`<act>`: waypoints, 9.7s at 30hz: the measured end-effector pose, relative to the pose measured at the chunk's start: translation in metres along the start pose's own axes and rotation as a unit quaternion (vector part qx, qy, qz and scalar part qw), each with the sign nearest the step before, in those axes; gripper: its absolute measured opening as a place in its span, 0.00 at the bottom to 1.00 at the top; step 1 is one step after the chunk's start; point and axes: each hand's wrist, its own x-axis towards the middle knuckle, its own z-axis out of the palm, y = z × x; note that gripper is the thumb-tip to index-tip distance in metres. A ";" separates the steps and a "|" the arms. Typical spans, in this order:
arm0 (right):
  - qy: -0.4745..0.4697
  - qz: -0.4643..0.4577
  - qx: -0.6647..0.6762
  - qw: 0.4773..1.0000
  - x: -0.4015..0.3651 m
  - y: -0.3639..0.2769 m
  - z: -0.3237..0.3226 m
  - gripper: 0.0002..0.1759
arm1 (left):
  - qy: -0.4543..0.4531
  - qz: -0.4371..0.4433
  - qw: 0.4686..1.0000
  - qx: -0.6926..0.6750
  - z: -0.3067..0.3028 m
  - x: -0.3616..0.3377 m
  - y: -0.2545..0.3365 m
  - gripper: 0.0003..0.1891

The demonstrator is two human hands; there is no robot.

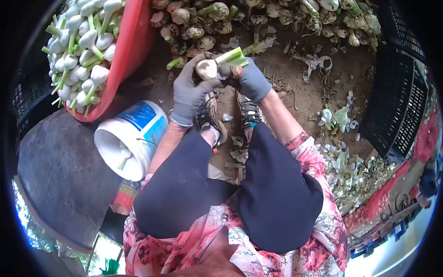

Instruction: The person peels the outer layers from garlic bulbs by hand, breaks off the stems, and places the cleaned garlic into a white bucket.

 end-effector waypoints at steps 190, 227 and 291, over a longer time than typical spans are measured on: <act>0.065 -0.034 -0.114 0.991 -0.009 -0.012 0.029 0.17 | -0.075 -0.195 0.918 -0.338 -0.003 0.009 0.008 0.26; 0.106 -0.036 -0.188 0.976 -0.009 -0.004 0.029 0.14 | 0.002 -0.198 0.953 -0.228 -0.013 0.009 -0.001 0.20; 0.120 -0.142 -0.550 0.814 0.015 0.008 0.053 0.13 | 0.196 0.003 0.972 0.128 0.004 0.019 0.009 0.21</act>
